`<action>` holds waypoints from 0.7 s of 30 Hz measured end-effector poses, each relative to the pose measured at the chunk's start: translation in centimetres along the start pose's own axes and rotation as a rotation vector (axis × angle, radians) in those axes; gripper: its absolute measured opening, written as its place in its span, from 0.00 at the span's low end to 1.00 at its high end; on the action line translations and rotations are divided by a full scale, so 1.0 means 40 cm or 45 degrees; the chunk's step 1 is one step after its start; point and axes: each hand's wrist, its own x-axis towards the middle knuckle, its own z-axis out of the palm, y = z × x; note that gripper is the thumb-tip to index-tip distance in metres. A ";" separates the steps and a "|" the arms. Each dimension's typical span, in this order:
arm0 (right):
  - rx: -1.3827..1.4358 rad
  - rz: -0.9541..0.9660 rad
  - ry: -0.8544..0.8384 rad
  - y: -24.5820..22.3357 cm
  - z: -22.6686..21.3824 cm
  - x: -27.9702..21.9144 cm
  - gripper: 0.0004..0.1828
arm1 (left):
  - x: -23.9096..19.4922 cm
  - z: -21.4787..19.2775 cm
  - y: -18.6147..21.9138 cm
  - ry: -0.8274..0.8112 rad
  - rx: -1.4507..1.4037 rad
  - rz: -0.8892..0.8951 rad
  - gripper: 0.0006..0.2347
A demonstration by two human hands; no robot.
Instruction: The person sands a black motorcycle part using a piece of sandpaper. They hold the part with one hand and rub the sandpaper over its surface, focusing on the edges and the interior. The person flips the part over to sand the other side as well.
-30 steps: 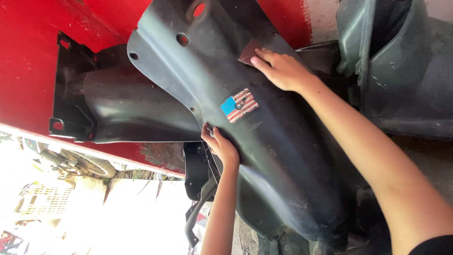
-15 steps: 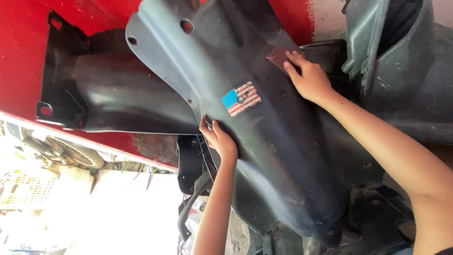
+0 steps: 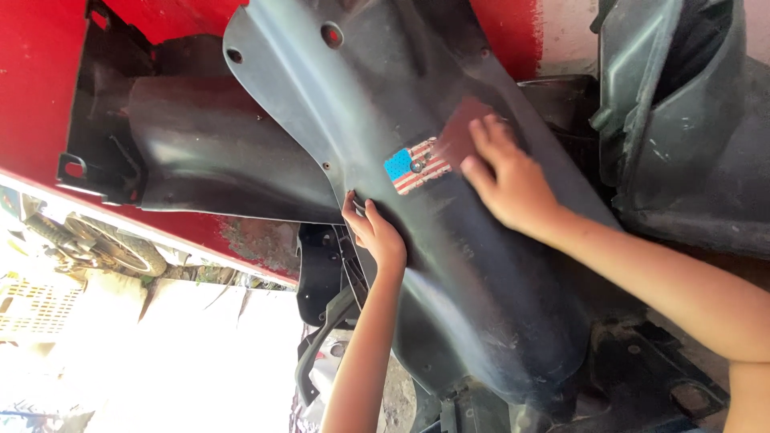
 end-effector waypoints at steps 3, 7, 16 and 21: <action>-0.127 -0.382 0.014 -0.074 -0.019 -0.015 0.38 | -0.002 -0.001 0.010 -0.002 0.002 -0.020 0.21; -0.133 -0.324 -0.012 -0.035 -0.020 0.074 0.38 | -0.007 -0.003 0.005 0.007 0.009 -0.029 0.21; -0.157 -0.511 0.021 -0.115 0.001 0.055 0.37 | -0.005 -0.001 0.009 0.022 0.032 -0.016 0.20; -0.012 -0.129 0.070 -0.056 0.029 0.129 0.34 | -0.007 -0.001 0.010 0.020 0.023 -0.010 0.20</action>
